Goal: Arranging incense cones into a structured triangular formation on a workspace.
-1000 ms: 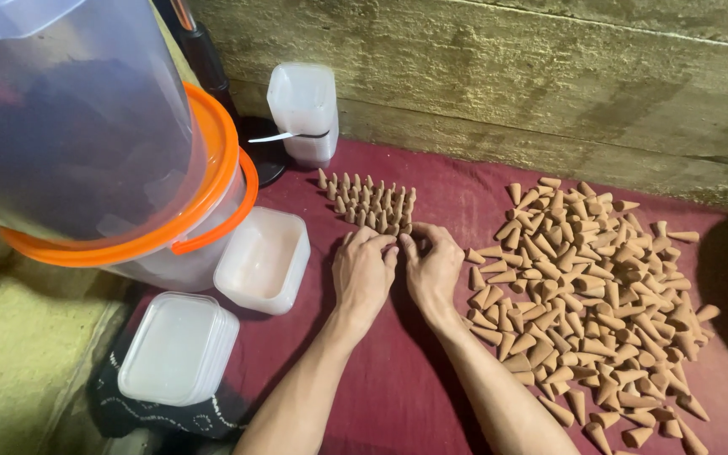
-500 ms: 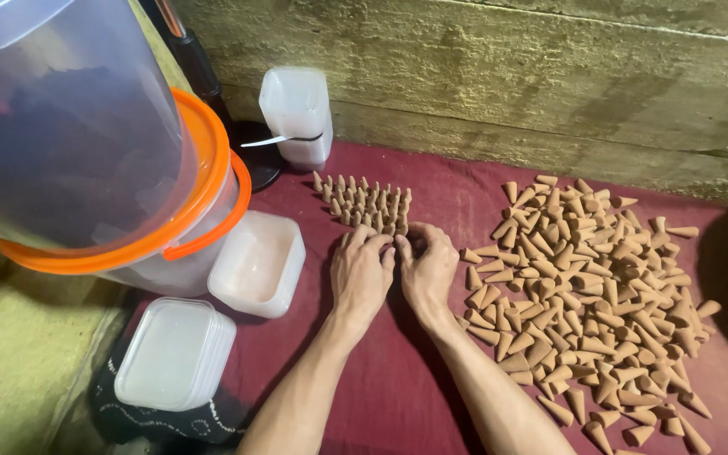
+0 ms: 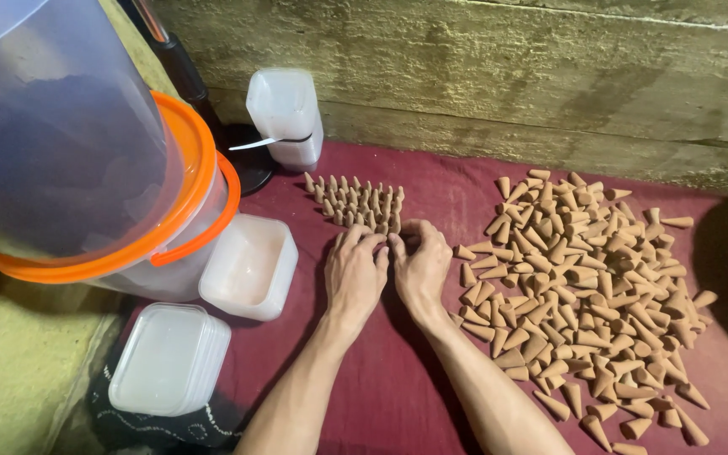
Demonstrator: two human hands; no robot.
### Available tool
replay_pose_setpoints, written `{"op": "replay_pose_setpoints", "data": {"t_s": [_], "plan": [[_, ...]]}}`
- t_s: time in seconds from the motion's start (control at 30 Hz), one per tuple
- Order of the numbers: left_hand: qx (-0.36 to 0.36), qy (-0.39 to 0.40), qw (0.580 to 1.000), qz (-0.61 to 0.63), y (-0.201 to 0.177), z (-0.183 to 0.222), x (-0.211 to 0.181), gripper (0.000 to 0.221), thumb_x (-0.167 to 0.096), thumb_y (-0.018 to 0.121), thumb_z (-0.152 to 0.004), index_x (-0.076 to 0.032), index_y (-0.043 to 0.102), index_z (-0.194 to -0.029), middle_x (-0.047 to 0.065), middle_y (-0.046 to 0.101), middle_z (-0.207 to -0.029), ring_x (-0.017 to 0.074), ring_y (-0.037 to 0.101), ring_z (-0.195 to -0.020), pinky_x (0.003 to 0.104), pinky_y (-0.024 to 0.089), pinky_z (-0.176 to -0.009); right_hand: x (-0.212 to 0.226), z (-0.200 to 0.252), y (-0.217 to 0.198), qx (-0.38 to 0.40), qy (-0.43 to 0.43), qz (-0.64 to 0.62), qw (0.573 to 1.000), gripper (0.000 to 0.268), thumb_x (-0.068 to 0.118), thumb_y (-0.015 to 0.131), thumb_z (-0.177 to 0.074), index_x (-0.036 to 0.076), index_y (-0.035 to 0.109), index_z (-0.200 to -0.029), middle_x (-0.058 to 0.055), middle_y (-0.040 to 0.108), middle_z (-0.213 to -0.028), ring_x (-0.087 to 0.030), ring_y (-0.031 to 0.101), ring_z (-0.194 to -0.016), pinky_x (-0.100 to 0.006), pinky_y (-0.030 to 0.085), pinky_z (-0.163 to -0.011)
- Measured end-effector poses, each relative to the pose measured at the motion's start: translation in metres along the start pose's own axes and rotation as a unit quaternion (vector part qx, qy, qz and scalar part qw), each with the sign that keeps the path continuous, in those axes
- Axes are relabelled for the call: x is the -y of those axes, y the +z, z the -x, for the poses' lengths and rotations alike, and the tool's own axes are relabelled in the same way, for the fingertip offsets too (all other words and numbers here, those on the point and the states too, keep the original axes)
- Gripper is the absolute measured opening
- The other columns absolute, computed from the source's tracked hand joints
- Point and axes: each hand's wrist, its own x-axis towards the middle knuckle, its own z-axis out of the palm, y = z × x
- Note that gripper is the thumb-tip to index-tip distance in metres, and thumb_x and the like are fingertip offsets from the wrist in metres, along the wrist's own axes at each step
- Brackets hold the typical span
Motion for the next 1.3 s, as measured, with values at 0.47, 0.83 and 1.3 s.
{"op": "replay_pose_setpoints", "data": {"t_s": [0.47,0.83,1.3], "plan": [[0.01,0.005,1.0,-0.012,-0.009,-0.002,-0.008,0.02,-0.022,0.07,-0.089,-0.016,0.077,-0.106,0.003,0.065,-0.108,0.0297,0.066,-0.103,0.044,0.056,-0.091,0.009,-0.003,-0.015,0.029,0.069,-0.07,0.995,0.043,0.008,0.089,-0.068,0.013,0.071,-0.106,-0.008,0.075,-0.093,-0.026,0.073,-0.087,-0.037,0.06,-0.073],[0.018,0.012,1.0,-0.003,-0.006,-0.003,-0.005,0.016,-0.023,0.07,-0.088,-0.016,0.076,-0.102,0.004,0.065,-0.105,0.0295,0.067,-0.106,0.043,0.055,-0.093,0.008,-0.018,-0.058,0.074,0.097,-0.097,0.988,0.05,0.007,0.09,-0.066,0.009,0.069,-0.112,-0.013,0.069,-0.099,-0.031,0.073,-0.09,-0.036,0.064,-0.074],[0.034,-0.033,0.999,0.002,-0.014,-0.002,-0.019,0.009,-0.024,0.076,-0.083,-0.021,0.073,-0.091,0.0,0.07,-0.089,0.0214,0.071,-0.084,0.038,0.061,-0.074,0.006,-0.013,-0.049,0.185,0.048,0.06,0.98,0.022,0.029,0.08,-0.082,0.02,0.073,-0.101,-0.004,0.07,-0.093,-0.029,0.071,-0.097,-0.047,0.059,-0.084]]}}
